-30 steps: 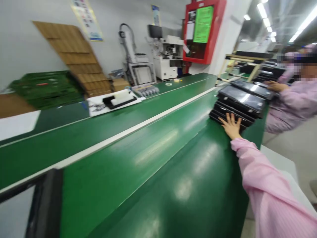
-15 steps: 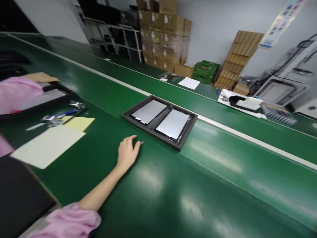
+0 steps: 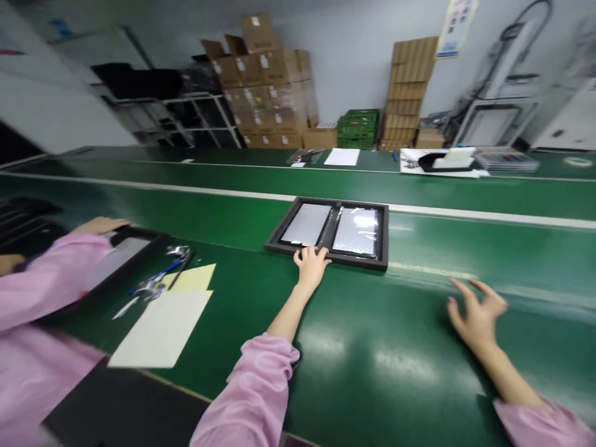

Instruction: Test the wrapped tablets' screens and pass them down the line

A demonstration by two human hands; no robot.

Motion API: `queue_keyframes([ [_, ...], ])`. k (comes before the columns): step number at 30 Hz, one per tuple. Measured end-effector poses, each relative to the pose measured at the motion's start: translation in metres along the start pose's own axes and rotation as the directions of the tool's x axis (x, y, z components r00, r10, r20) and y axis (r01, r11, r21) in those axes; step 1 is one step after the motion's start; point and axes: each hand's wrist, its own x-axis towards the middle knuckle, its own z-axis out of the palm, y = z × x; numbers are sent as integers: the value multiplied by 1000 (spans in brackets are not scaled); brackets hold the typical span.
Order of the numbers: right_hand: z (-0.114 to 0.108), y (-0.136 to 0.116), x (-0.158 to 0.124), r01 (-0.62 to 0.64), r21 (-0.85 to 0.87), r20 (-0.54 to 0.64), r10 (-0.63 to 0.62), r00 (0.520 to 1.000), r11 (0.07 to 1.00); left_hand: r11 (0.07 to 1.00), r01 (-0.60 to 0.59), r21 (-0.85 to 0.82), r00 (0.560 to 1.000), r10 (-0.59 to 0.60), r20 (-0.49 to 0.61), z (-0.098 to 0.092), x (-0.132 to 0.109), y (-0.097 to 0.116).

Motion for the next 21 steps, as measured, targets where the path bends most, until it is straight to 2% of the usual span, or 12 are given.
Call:
queue_keyframes([
  [3, 6, -25, -23, 54, -75, -34, -57, 998, 996, 996, -83, -24, 996, 83, 29, -4, 6, -2],
  [6, 17, -43, -27, -19, -37, -11, 19, 1000, 999, 987, -154, -44, 987, 155, 38, -6, 12, -1],
  [9, 18, -41, -24, -145, 6, -60, 145, 988, 989, 977, -203, -70, 978, 205, 35, -6, 13, 10],
  [12, 10, -24, -21, -243, 58, -99, 248, 964, 968, 972, -208, -106, 977, 212, 35, -6, 3, 28],
  [17, -3, 6, -15, -394, 244, -73, 422, 904, 886, 967, -205, -152, 972, 219, 81, -13, -43, 60],
  [19, -8, 13, -11, -476, 327, 1, 503, 864, 816, 960, -233, -157, 965, 248, 84, -20, -71, 69],
  [21, -15, 17, -9, -567, 353, 148, 555, 819, 744, 941, -302, -156, 946, 315, 72, -29, -102, 73],
])
